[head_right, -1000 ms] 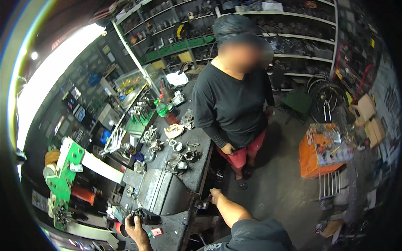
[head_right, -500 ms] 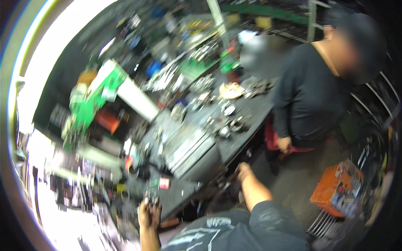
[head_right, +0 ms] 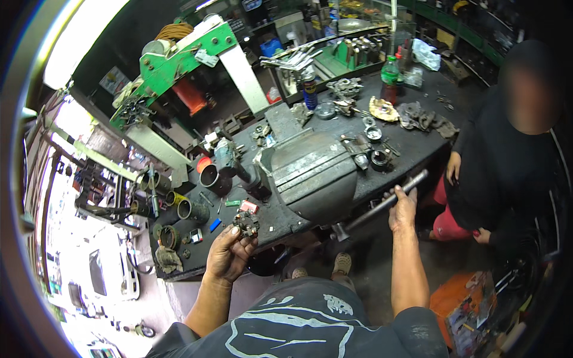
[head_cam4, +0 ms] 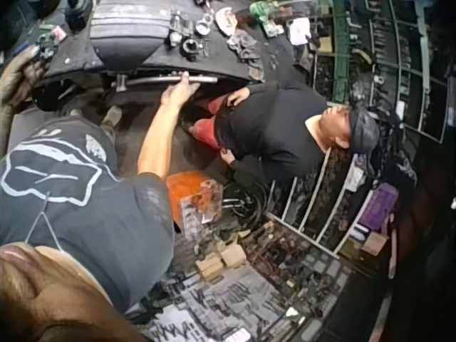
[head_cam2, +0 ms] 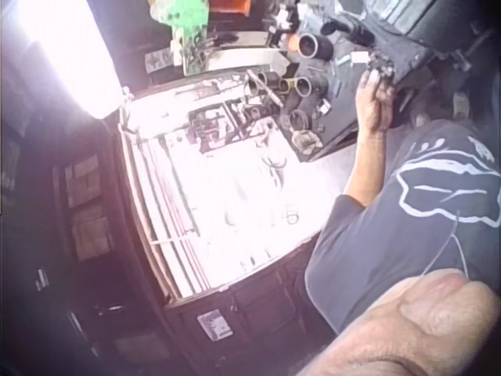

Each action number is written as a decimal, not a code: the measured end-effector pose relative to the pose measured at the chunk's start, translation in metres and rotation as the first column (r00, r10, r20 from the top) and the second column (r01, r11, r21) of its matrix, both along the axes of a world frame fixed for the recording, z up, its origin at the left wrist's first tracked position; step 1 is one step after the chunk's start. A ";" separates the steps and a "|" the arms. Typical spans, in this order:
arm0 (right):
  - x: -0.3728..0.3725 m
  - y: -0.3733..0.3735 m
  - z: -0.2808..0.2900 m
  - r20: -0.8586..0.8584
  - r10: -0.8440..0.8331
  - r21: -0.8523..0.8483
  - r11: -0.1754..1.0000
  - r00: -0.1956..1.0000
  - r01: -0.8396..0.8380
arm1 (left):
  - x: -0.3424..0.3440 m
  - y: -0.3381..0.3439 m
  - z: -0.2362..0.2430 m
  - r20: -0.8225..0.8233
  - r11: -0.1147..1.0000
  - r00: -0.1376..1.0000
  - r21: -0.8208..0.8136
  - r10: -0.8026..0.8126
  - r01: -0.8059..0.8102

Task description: The person uses a screwdriver and hammer to disassemble and adjust small mechanical components on a workbench. They repeatedly tap and pry parts while handling various tools and parts scattered across the table.

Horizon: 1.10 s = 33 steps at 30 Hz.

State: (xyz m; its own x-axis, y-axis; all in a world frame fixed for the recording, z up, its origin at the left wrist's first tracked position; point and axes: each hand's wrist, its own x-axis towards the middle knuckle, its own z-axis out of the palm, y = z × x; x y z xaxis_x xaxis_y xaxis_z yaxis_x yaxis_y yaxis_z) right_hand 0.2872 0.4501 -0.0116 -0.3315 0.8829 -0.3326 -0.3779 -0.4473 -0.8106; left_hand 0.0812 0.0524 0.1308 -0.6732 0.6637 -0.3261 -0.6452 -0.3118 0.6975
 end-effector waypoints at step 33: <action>0.009 -0.215 0.010 0.959 0.226 -0.157 -0.069 -0.169 -0.985 | -0.005 -0.147 -0.088 -0.412 0.867 0.910 -0.441 0.034 -0.232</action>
